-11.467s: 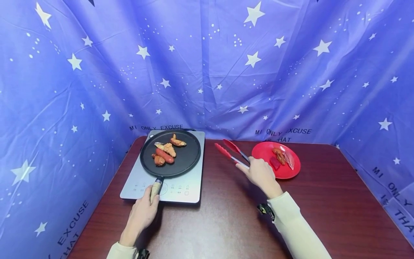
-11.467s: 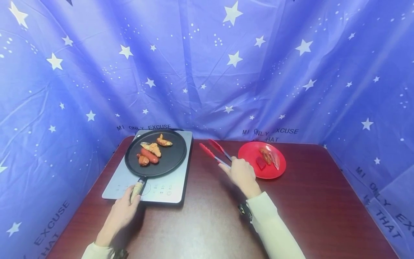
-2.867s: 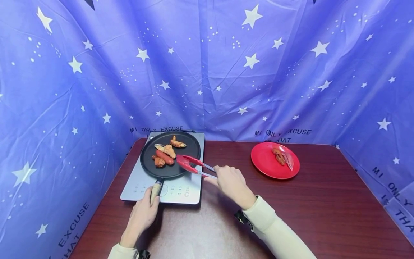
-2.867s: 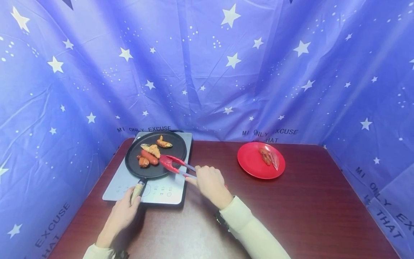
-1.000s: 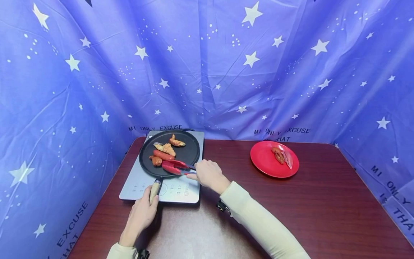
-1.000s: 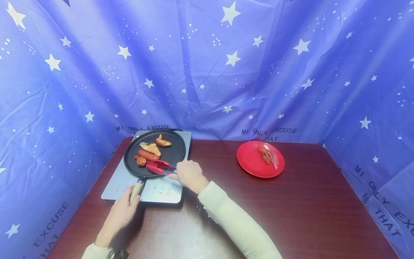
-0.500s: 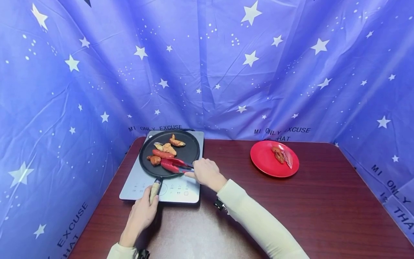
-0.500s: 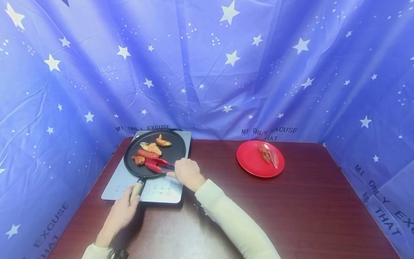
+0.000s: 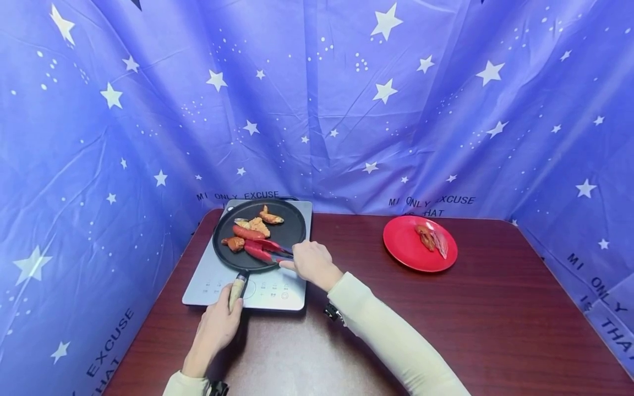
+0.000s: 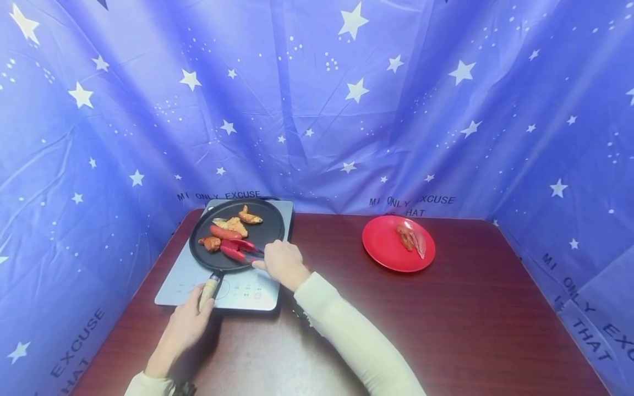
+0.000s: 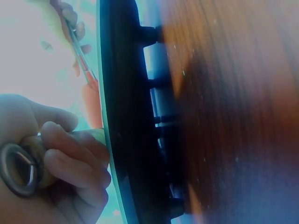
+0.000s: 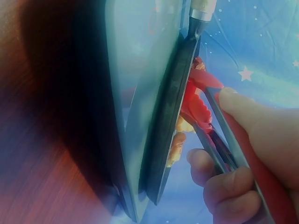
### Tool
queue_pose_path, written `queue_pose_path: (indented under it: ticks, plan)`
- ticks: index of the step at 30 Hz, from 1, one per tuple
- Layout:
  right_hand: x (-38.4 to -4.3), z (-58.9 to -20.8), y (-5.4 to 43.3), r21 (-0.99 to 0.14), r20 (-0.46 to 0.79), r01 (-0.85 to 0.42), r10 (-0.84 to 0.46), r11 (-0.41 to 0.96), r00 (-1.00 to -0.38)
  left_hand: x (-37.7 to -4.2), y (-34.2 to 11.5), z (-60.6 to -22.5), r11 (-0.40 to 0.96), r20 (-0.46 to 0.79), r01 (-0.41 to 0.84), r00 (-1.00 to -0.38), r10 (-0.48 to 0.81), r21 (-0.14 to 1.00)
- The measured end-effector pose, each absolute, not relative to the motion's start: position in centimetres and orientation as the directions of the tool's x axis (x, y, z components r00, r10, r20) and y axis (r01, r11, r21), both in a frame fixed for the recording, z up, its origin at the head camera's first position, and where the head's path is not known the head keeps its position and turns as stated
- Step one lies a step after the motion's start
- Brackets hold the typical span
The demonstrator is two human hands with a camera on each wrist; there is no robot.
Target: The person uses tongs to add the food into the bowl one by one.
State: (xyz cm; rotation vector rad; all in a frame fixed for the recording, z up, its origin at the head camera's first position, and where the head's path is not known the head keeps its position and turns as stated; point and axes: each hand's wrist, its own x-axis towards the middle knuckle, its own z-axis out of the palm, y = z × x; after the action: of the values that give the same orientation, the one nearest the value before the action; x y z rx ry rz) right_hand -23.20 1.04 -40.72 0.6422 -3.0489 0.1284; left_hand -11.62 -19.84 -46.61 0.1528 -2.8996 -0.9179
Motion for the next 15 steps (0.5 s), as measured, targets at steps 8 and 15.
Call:
queue_pose_path:
  ticks: [8,15]
  plan:
    - [-23.32,-40.66,0.65,-0.09,0.024,-0.389,-0.388,0.917,-0.921,-11.52,-19.86,-46.59,0.811,0.044,-0.085,-0.99,-0.135,0.579]
    - [-23.49,-40.56,0.49,-0.106,0.025,-0.382,-0.382,0.918,-0.924,-11.54,-19.81,-46.53,0.813,0.056,-0.078,-0.989,-0.135,0.577]
